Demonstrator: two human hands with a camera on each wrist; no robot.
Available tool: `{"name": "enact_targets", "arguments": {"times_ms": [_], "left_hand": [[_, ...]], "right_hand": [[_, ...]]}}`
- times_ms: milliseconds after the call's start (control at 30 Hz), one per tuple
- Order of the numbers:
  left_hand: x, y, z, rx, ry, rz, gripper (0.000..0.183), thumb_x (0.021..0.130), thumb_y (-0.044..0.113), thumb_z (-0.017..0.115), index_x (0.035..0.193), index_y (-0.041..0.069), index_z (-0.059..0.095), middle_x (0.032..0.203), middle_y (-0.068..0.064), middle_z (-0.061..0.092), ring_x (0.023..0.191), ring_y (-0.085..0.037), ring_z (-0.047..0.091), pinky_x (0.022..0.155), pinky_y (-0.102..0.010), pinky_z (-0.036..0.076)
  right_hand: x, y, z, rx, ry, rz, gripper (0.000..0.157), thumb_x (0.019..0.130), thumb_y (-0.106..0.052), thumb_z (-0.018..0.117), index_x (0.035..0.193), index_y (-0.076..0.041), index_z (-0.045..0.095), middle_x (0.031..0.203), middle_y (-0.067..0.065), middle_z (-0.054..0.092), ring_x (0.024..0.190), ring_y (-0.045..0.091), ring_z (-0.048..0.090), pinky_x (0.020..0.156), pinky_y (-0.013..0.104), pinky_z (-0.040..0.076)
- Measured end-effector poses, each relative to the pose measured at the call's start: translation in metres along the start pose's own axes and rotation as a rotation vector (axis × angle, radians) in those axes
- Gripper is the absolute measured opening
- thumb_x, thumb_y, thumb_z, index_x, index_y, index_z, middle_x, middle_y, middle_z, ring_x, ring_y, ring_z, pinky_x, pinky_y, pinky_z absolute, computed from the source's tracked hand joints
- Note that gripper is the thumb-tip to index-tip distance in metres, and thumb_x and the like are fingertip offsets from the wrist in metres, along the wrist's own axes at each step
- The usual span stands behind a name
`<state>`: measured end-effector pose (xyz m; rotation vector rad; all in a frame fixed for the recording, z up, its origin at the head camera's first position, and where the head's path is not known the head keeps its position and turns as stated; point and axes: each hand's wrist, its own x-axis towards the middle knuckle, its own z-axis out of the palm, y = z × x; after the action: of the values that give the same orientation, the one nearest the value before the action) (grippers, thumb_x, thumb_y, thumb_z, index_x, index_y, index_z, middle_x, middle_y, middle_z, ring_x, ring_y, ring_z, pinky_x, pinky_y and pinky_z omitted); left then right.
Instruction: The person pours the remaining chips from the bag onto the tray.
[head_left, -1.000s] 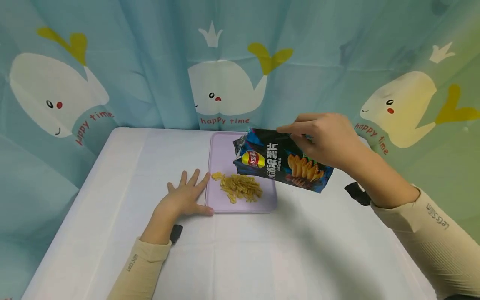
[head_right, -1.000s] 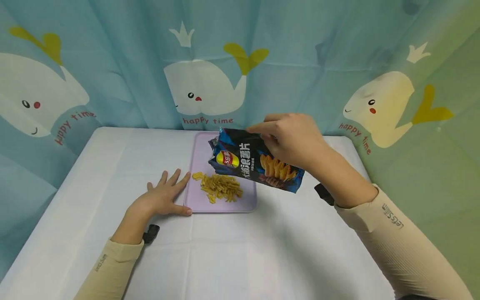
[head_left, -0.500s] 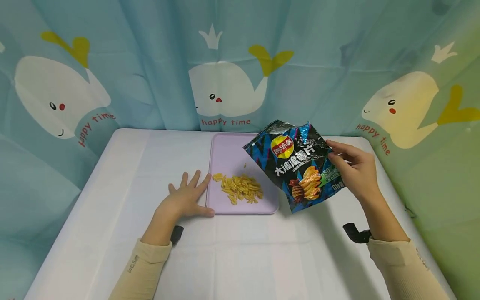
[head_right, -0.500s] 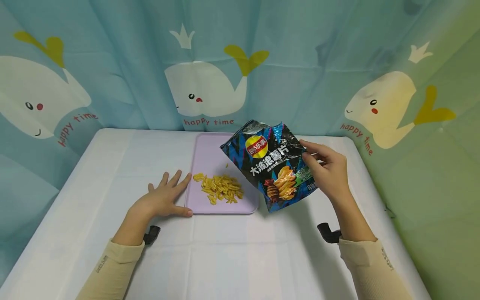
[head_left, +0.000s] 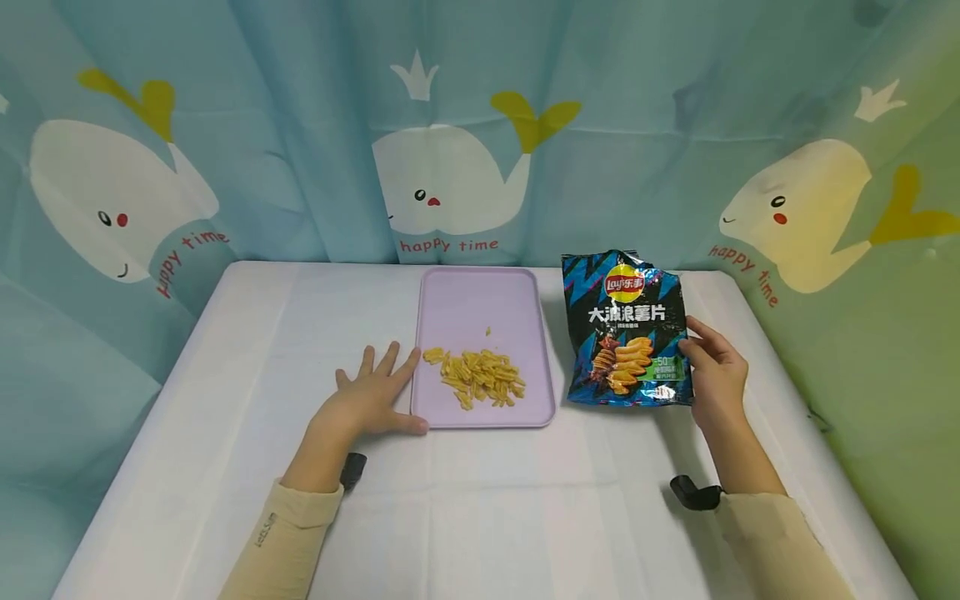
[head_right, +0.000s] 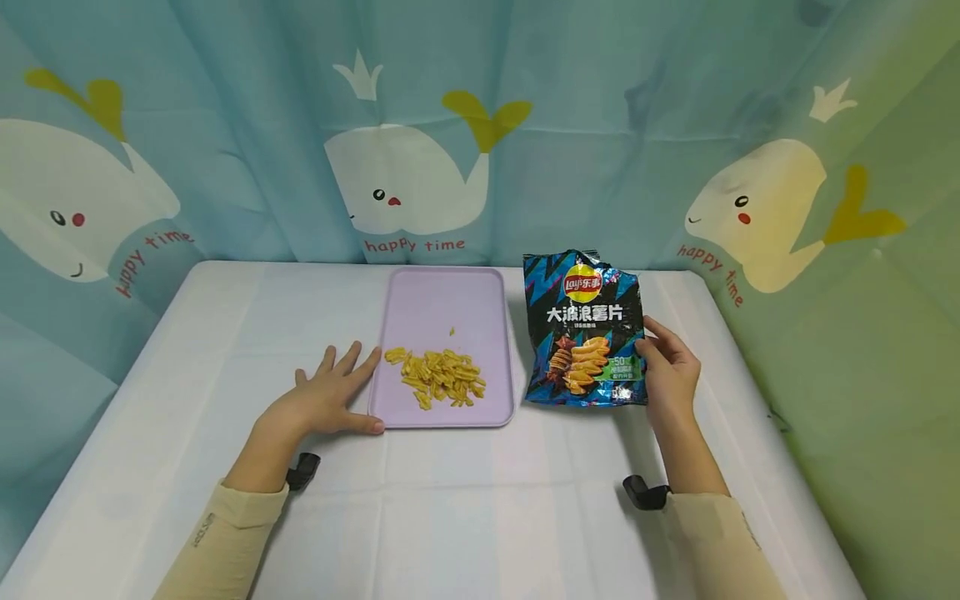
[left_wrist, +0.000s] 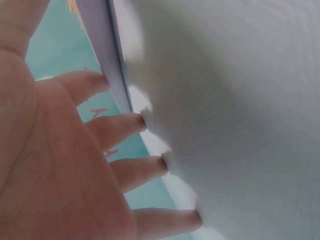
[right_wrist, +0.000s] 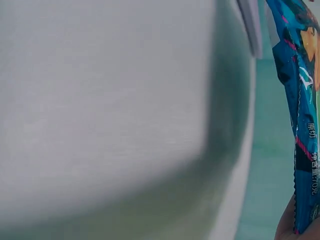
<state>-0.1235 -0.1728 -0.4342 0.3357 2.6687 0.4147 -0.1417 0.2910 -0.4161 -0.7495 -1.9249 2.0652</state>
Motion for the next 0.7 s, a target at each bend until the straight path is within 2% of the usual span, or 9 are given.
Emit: {"name": "enact_targets", "arguments": {"times_ms": [200, 367, 533, 633, 700], "left_hand": [[0.0, -0.001, 0.0, -0.018, -0.006, 0.001, 0.118, 0.074, 0.066, 0.076, 0.162, 0.019, 0.013, 0.166, -0.021, 0.001, 0.148, -0.053, -0.007, 0.103, -0.084, 0.003], [-0.001, 0.0, 0.003, -0.021, 0.003, -0.002, 0.118, 0.072, 0.066, 0.076, 0.161, 0.019, 0.015, 0.166, -0.021, 0.004, 0.148, -0.054, -0.005, 0.103, -0.084, 0.004], [-0.001, 0.002, 0.004, -0.01, 0.005, -0.006, 0.118, 0.072, 0.067, 0.077, 0.161, 0.019, 0.015, 0.166, -0.021, 0.005, 0.148, -0.054, -0.004, 0.104, -0.083, 0.005], [-0.002, 0.002, 0.005, -0.006, 0.007, -0.006, 0.118, 0.072, 0.066, 0.077, 0.161, 0.019, 0.016, 0.166, -0.021, 0.005, 0.148, -0.053, -0.004, 0.104, -0.083, 0.005], [-0.003, 0.001, 0.005, -0.013, 0.008, 0.0, 0.117, 0.073, 0.066, 0.076, 0.161, 0.019, 0.017, 0.166, -0.021, 0.006, 0.148, -0.054, -0.003, 0.103, -0.084, 0.006]], "right_hand": [[0.01, 0.014, -0.001, -0.08, 0.006, 0.127, 0.041, 0.099, -0.014, 0.06, 0.139, -0.027, 0.061, 0.105, -0.011, 0.058, 0.091, 0.005, 0.056, 0.069, 0.01, 0.051], [0.015, 0.023, 0.001, -0.165, 0.005, 0.145, 0.044, 0.1, -0.015, 0.058, 0.143, -0.024, 0.057, 0.103, -0.01, 0.056, 0.087, 0.005, 0.057, 0.067, 0.012, 0.05], [0.019, 0.029, 0.0, -0.301, -0.052, 0.164, 0.048, 0.1, -0.016, 0.057, 0.148, -0.022, 0.051, 0.102, -0.012, 0.056, 0.085, 0.002, 0.056, 0.068, 0.013, 0.048], [0.02, 0.032, -0.002, -0.364, -0.098, 0.169, 0.051, 0.101, -0.017, 0.056, 0.151, -0.02, 0.046, 0.114, -0.006, 0.058, 0.093, 0.004, 0.055, 0.075, 0.016, 0.048], [0.017, 0.033, -0.003, -0.411, -0.142, 0.16, 0.054, 0.101, -0.019, 0.054, 0.154, -0.018, 0.04, 0.13, 0.004, 0.057, 0.107, 0.012, 0.056, 0.087, 0.024, 0.048]]}}
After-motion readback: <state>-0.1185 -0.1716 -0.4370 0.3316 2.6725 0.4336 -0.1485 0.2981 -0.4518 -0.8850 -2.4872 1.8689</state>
